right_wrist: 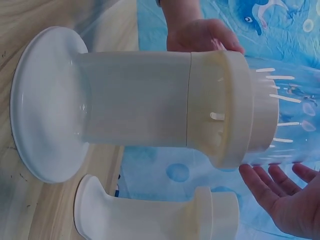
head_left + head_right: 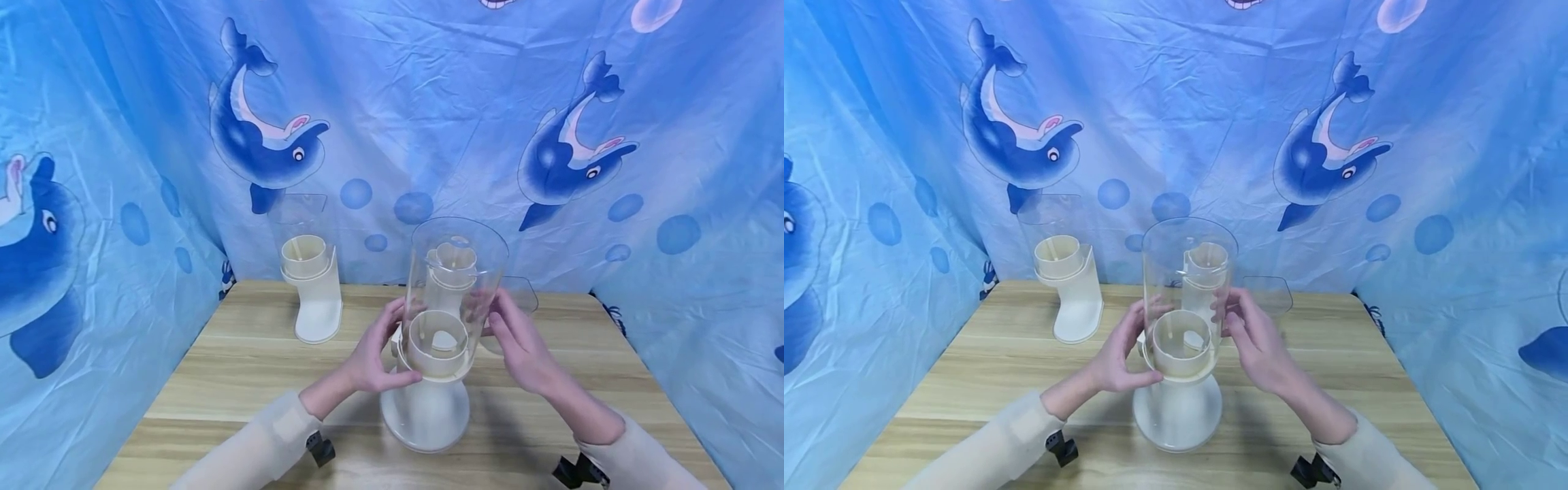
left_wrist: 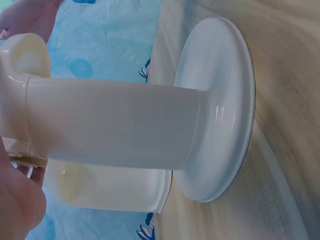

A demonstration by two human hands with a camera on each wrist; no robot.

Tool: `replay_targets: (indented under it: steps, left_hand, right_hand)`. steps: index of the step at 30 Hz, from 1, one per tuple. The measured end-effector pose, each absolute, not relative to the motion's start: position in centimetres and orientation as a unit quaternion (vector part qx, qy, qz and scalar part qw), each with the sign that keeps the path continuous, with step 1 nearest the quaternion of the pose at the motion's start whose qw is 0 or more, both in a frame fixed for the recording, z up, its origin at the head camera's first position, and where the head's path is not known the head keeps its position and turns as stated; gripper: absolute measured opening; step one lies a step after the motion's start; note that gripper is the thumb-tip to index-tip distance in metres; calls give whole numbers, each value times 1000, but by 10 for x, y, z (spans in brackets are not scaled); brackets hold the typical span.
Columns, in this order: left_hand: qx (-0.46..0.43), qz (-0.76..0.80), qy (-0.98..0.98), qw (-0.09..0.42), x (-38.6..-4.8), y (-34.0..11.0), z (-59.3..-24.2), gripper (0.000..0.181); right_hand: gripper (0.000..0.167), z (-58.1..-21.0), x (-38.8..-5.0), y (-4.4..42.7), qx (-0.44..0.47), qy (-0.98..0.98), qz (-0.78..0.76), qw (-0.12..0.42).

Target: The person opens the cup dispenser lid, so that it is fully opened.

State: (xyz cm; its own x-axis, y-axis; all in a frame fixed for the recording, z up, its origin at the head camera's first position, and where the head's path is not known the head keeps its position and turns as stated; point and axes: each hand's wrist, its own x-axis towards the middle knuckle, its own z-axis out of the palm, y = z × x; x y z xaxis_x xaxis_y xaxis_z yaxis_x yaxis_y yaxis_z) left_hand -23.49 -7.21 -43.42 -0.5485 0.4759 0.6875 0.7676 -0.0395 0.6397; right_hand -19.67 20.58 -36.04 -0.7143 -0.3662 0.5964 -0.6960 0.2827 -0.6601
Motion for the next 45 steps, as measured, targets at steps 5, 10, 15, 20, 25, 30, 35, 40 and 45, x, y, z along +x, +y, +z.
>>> replay_targets:
  steps: [5,10,15,20,25,30,35,40,45]
  left_hand:
    - [-411,-557,-706,151,-225,-67,-434,117]
    - [-406,-548,-713,165,-223,-67,-435,122]
    - [-417,-541,-713,154,-225,-69,-434,125]
    - [-399,-546,-720,155,-220,-66,-435,125]
    - [-367,-549,-731,170,-215,-61,-436,133]
    - [-350,-551,-742,153,-216,-57,-434,144]
    - [-347,-544,-751,144,-220,-55,-432,140]
    - [-356,-516,-765,147,-223,-56,-428,142]
    - [-352,-502,-778,139,-223,-59,-422,140]
  right_hand:
    - [40,-361,-199,202,334,-788,486,181]
    - [40,-360,-200,201,325,-787,489,188]
    - [38,-358,-197,202,321,-776,511,185]
    - [40,-359,-199,199,321,-782,506,171]
    - [45,-350,-207,197,316,-769,525,183]
    - [66,-311,-217,197,339,-691,612,181]
    - [75,-266,-217,191,384,-686,598,157]
    - [70,-252,-204,183,392,-758,493,170]
    - [79,-253,-198,177,383,-766,477,200]
